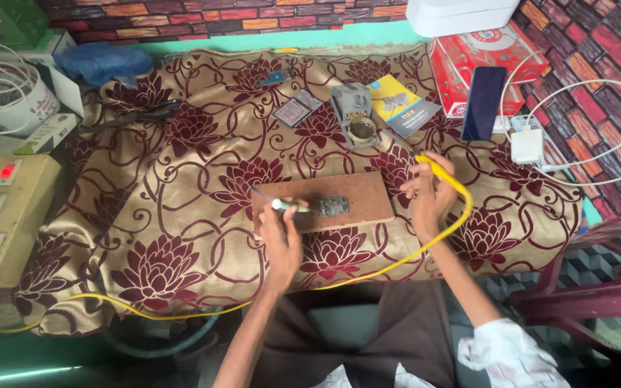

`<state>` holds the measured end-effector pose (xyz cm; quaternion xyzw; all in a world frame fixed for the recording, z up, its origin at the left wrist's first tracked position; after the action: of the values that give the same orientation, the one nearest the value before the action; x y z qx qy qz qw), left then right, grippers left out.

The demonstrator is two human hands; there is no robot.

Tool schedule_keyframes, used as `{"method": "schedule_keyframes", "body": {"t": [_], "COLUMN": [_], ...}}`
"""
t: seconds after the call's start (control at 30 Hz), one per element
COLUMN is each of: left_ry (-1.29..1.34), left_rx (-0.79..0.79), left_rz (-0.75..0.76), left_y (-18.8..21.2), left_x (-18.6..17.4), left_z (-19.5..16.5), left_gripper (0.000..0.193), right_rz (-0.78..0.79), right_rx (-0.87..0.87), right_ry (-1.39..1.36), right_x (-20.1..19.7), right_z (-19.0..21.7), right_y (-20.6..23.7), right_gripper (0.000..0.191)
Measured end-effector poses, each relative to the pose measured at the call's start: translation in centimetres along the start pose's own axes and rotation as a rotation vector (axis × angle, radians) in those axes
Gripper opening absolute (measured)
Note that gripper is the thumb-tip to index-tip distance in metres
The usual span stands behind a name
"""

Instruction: The person uses a soldering iron and solder wire to work on a small circuit board placed on a wooden block. The hands repeatedly apply heat and solder to specific points on the board while seated at a table.

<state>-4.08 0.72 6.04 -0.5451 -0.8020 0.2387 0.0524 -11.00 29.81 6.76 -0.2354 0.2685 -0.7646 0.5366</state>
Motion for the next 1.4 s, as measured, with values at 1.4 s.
{"method": "schedule_keyframes", "body": {"t": [1.4], "left_ry": [0.114], "left_rx": [-0.047], "left_rz": [0.058], "left_y": [0.3], "left_x": [0.5], "left_z": [0.6], "left_gripper": [0.019], "right_rz": [-0.181], "right_rx": [0.29], "right_ry": [-0.397], "right_x": [1.9], "right_z": [-3.3], "right_y": [7.0], "right_gripper": [0.032]}}
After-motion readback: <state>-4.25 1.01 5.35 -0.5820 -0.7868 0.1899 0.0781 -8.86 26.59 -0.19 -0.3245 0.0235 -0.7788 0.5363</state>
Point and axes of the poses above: each hand's wrist, its own y-axis away from the middle knuckle, its own x-axis out of the palm, z = x × y, the point moved 4 cm from there along -y, towards the middle knuckle, and after that the axes turned 10 degrees about -x, right-handed, at the moved point
